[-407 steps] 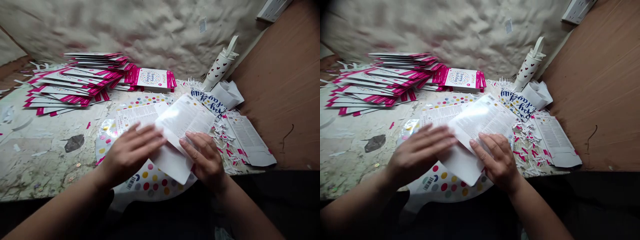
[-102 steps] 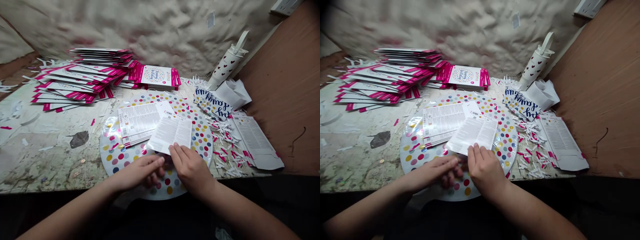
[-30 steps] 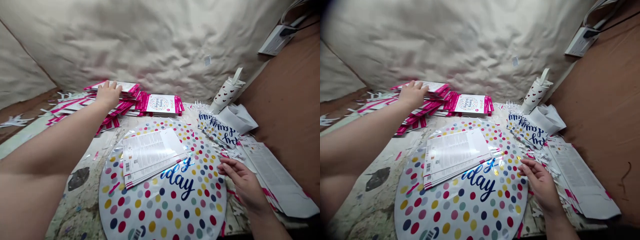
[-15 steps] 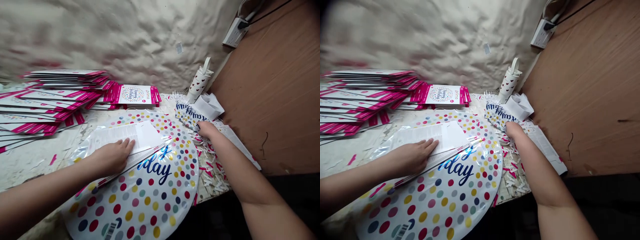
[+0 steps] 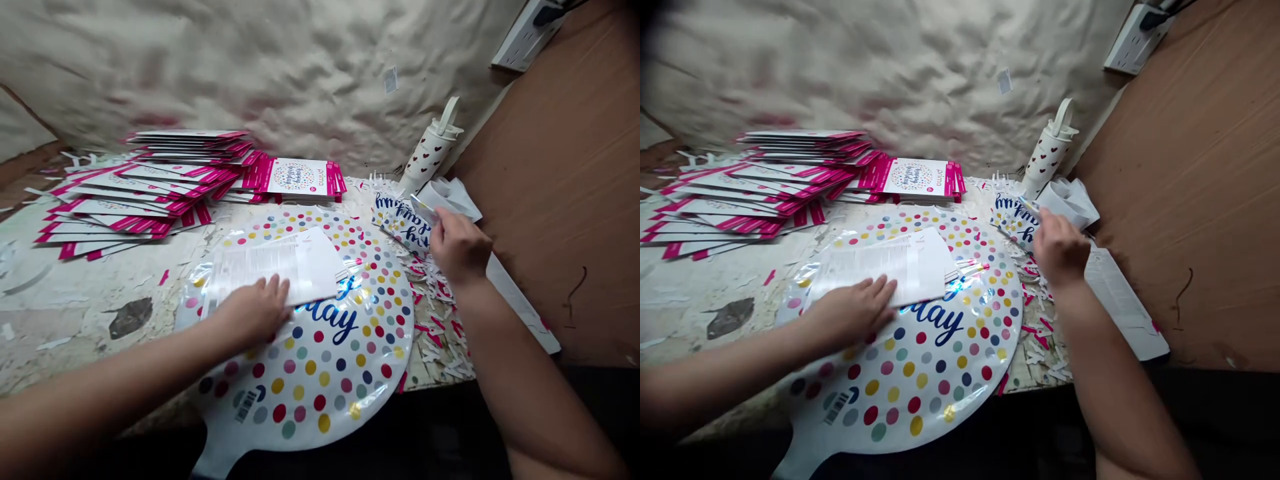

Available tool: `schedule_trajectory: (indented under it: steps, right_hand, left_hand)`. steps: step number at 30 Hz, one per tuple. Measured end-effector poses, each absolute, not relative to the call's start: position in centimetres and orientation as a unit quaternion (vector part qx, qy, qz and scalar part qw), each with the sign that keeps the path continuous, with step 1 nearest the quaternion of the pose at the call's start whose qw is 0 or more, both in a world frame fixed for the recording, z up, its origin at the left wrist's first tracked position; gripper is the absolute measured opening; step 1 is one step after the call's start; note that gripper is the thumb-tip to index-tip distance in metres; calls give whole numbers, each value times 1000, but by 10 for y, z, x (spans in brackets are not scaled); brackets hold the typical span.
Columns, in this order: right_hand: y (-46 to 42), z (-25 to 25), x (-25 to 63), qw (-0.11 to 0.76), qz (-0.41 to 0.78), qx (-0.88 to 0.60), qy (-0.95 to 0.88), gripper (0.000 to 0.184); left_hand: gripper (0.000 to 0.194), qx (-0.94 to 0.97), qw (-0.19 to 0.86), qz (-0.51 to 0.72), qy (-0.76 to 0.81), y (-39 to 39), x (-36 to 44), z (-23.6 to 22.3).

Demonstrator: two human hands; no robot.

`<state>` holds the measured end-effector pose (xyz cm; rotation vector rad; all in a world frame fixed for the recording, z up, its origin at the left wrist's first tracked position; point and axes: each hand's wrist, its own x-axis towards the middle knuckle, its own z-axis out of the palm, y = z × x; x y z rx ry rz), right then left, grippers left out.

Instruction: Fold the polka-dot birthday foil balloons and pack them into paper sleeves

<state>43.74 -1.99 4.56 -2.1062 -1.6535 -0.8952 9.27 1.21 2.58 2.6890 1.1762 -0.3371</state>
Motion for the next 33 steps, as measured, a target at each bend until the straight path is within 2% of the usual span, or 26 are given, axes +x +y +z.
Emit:
schedule_trajectory:
  steps: [1, 3, 5, 7, 10, 12, 13, 15, 17, 19, 21, 24, 27, 30, 33]
  right_hand:
    - [-35, 47, 414, 186, -343, -685, -615, 34]
    - [-70, 45, 361, 240, -359, -576, -694, 34]
    - [-101, 35, 313, 256, -276, -487, -788, 36]
    - [-120, 25, 285, 300, -173, -447, -825, 35]
    - [-123, 15, 291, 405, -46, -545, -733, 50]
    - [-115, 14, 316, 454, 101, -626, -625, 64]
    - [-111, 14, 330, 454, 221, -638, -582, 66]
    - [-105, 13, 356, 414, 479, -593, -498, 55]
    - [-103, 9, 374, 403, 609, -551, -405, 39]
    - [-104, 2, 385, 459, 591, -580, -324, 32]
    - [-108, -5, 390, 496, 530, -624, -289, 34]
    - [-119, -11, 391, 483, 470, -672, -307, 36]
    - [-133, -10, 388, 465, 410, -712, -331, 35]
    - [-148, -6, 386, 451, 361, -741, -342, 33]
    - [-162, -4, 385, 443, 331, -755, -354, 35]
  left_hand:
    - [54, 903, 150, -92, 392, 0, 96, 31]
    - [58, 857, 343, -8, 385, -22, 104, 37]
    - [56, 713, 579, 90, 384, -34, 112, 36]
    - [49, 546, 728, 165, 381, -37, 117, 29]
    - [36, 470, 785, 181, 360, -35, 121, 23]
    - [32, 502, 792, 140, 319, -34, 122, 25]
    - [32, 524, 789, 124, 296, -34, 122, 28]
    - [36, 580, 755, 138, 273, -34, 121, 33]
    - [38, 665, 665, 177, 290, -34, 121, 32]
    - [37, 791, 510, 179, 285, -34, 123, 26]
    - [35, 908, 343, 124, 207, -37, 127, 17]
    - [29, 975, 196, 43, 99, -42, 141, 10]
    - [18, 986, 138, 7, 90, -43, 156, 11]
    - [22, 991, 114, 7, 73, -39, 165, 11]
    - [25, 990, 134, 22, 27, -36, 165, 8]
